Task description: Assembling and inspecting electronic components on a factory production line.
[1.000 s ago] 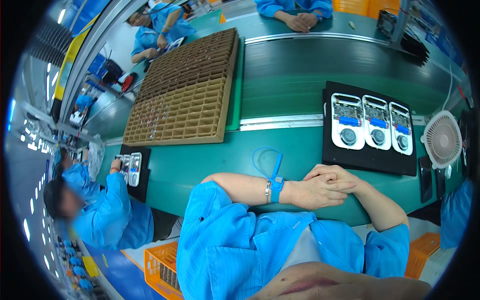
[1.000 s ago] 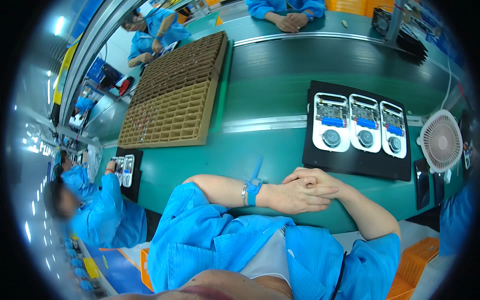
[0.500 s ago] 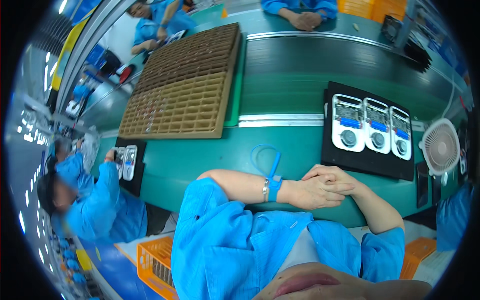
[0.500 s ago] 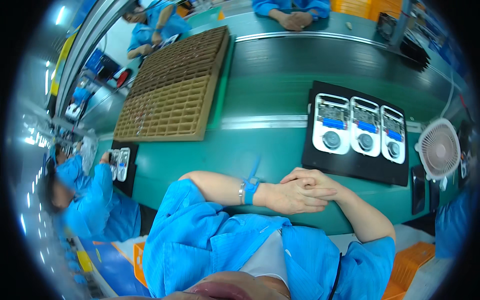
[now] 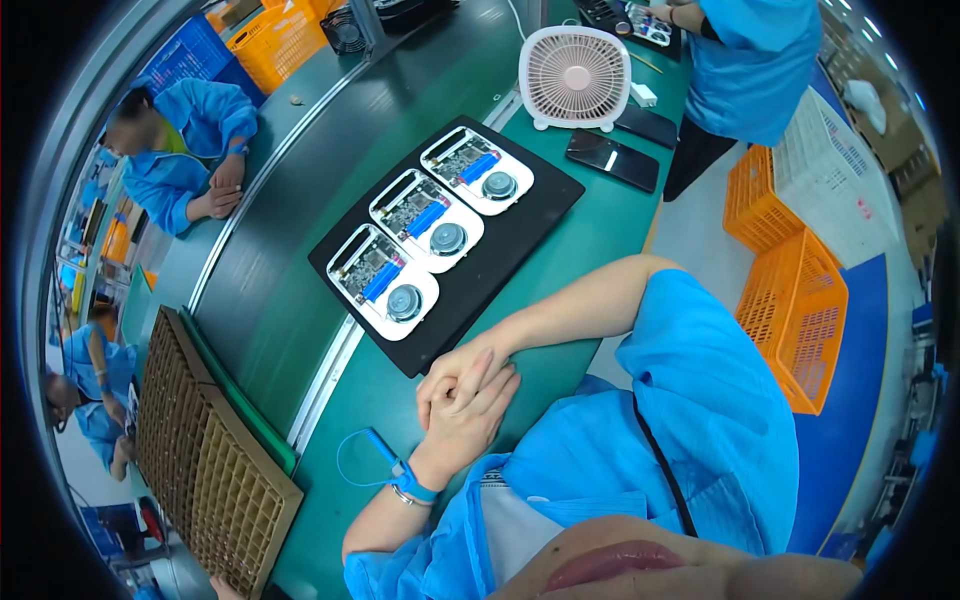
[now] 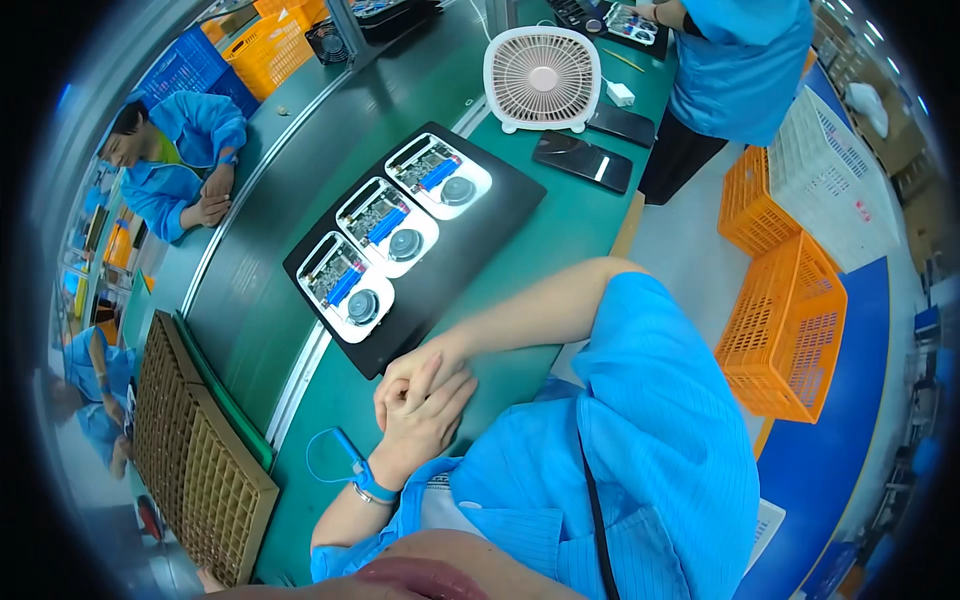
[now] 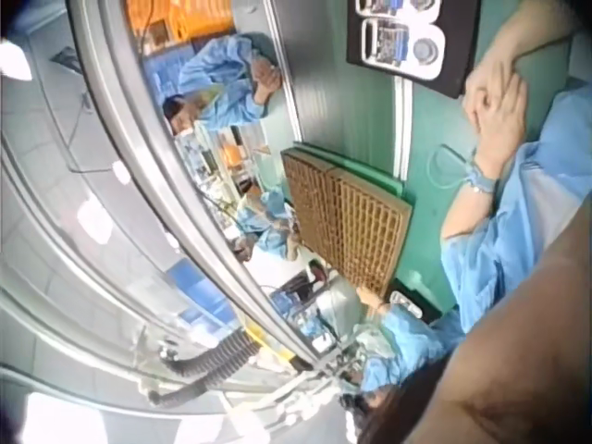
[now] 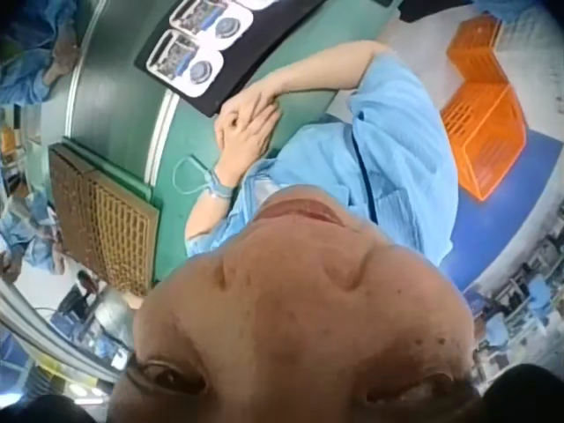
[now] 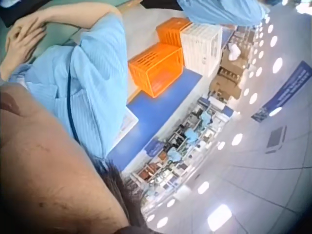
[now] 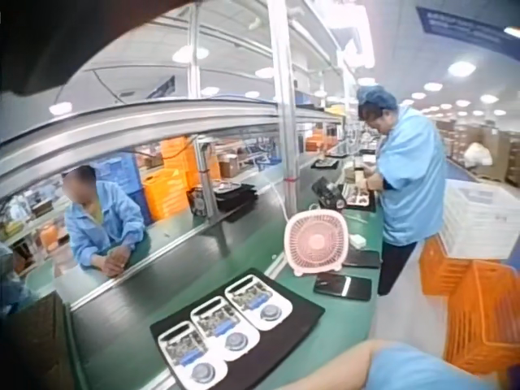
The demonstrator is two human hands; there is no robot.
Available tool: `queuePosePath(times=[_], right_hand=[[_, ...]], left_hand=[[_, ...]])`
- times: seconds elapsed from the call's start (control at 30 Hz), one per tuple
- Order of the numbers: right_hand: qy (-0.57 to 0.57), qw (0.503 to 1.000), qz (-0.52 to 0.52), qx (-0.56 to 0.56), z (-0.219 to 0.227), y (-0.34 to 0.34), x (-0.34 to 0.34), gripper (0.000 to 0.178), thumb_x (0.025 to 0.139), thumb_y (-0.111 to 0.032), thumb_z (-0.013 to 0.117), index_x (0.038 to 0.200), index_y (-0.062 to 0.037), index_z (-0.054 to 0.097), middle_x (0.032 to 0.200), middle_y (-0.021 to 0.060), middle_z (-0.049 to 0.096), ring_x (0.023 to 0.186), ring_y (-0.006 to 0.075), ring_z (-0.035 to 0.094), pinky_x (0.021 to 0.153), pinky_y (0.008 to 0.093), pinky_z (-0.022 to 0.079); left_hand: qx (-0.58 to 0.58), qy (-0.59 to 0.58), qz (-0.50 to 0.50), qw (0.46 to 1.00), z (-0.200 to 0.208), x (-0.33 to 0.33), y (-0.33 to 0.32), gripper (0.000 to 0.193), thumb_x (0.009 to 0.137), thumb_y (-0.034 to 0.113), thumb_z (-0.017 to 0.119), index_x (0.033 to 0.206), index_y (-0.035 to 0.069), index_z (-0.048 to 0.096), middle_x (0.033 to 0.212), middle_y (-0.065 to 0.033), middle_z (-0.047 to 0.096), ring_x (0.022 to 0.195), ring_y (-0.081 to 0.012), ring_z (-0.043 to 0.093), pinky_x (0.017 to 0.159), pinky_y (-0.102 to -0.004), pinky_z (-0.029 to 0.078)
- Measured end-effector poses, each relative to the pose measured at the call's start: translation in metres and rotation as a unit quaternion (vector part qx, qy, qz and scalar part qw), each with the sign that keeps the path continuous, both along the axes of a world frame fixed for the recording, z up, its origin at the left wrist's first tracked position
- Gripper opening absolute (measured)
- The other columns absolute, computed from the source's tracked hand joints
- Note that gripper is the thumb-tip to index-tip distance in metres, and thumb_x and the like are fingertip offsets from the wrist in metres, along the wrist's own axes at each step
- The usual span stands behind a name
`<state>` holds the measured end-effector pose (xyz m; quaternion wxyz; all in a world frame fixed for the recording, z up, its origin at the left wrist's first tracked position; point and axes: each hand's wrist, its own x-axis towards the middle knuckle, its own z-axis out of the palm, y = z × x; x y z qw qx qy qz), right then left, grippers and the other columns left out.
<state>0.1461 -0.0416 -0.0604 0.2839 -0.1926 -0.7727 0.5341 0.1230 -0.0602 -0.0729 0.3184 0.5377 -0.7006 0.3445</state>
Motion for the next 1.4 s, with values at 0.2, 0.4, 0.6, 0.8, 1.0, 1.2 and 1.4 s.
queuePosePath(times=[0.2, 0.4, 0.6, 0.8, 1.0, 1.2, 1.4], right_hand=[[0.041, 0.998, 0.045, -0.031, -0.01, 0.005, -0.001, 0.042, 0.107, -0.025, 0.056, 0.142, -0.0031, 0.057, 0.13, 0.0199, 0.065, 0.1, 0.037, 0.068, 0.081, 0.046, 0.06], [0.081, 0.98, 0.099, -0.149, 0.018, 0.007, -0.011, 0.033, 0.106, -0.006, 0.048, 0.135, 0.0086, 0.056, 0.107, 0.023, 0.069, 0.091, 0.0371, 0.07, 0.079, 0.0423, 0.063], [0.027, 0.985, 0.011, -0.173, 0.017, 0.003, -0.011, 0.034, 0.094, -0.018, 0.067, 0.122, 0.0008, 0.067, 0.119, 0.0152, 0.068, 0.109, 0.0237, 0.064, 0.095, 0.0341, 0.053], [0.03, 0.979, 0.031, -0.198, 0.09, -0.015, 0.015, 0.033, 0.091, -0.013, 0.07, 0.121, -0.0007, 0.068, 0.125, 0.0131, 0.067, 0.113, 0.0233, 0.063, 0.096, 0.0357, 0.052], [0.044, 0.982, 0.014, -0.183, 0.087, -0.013, 0.017, 0.036, 0.092, -0.017, 0.069, 0.124, -0.0005, 0.067, 0.125, 0.0131, 0.067, 0.113, 0.0232, 0.063, 0.096, 0.0364, 0.052], [0.04, 0.985, 0.023, -0.167, 0.088, -0.017, 0.015, 0.038, 0.092, -0.019, 0.068, 0.125, -0.0002, 0.066, 0.126, 0.013, 0.067, 0.113, 0.0231, 0.063, 0.095, 0.0367, 0.052], [-0.023, 0.987, 0.01, -0.158, 0.085, -0.022, 0.016, 0.056, 0.089, -0.037, 0.069, 0.13, 0.0003, 0.065, 0.123, 0.014, 0.07, 0.109, 0.024, 0.066, 0.096, 0.036, 0.051]], left_hand=[[0.011, -0.026, 0.064, 0.998, 0.022, -0.034, 0.008, 0.031, 0.096, 0.006, 0.052, 0.123, -0.006, 0.062, 0.11, -0.0188, 0.069, 0.094, -0.0259, 0.069, 0.081, -0.0304, 0.055], [0.116, 0.149, 0.451, 0.872, 0.049, -0.137, 0.018, 0.029, 0.098, 0.004, 0.05, 0.122, -0.007, 0.061, 0.096, -0.0192, 0.072, 0.078, -0.026, 0.072, 0.07, -0.0267, 0.058], [0.186, 0.291, 0.662, 0.665, 0.107, -0.14, 0.006, 0.048, 0.079, 0.009, 0.069, 0.127, 0.014, 0.07, 0.136, -0.003, 0.062, 0.15, -0.0359, 0.032, 0.102, -0.0446, 0.033], [0.163, 0.349, 0.654, 0.651, 0.059, -0.152, 0.018, 0.046, 0.081, 0.008, 0.069, 0.127, 0.013, 0.07, 0.134, -0.0046, 0.063, 0.147, -0.0395, 0.037, 0.106, -0.0467, 0.035], [0.153, 0.297, 0.667, 0.665, 0.121, -0.128, 0.003, 0.043, 0.083, 0.009, 0.07, 0.126, 0.014, 0.07, 0.132, -0.0046, 0.064, 0.145, -0.0392, 0.04, 0.105, -0.045, 0.035], [0.167, 0.272, 0.681, 0.659, 0.127, -0.13, 0.001, 0.038, 0.086, 0.012, 0.07, 0.124, 0.014, 0.068, 0.129, -0.0032, 0.065, 0.137, -0.0325, 0.048, 0.099, -0.0458, 0.036], [0.195, 0.293, 0.694, 0.628, 0.137, -0.136, -0.015, 0.044, 0.083, 0.011, 0.067, 0.127, 0.012, 0.067, 0.131, -0.0053, 0.065, 0.124, -0.0233, 0.057, 0.101, -0.045, 0.033]])
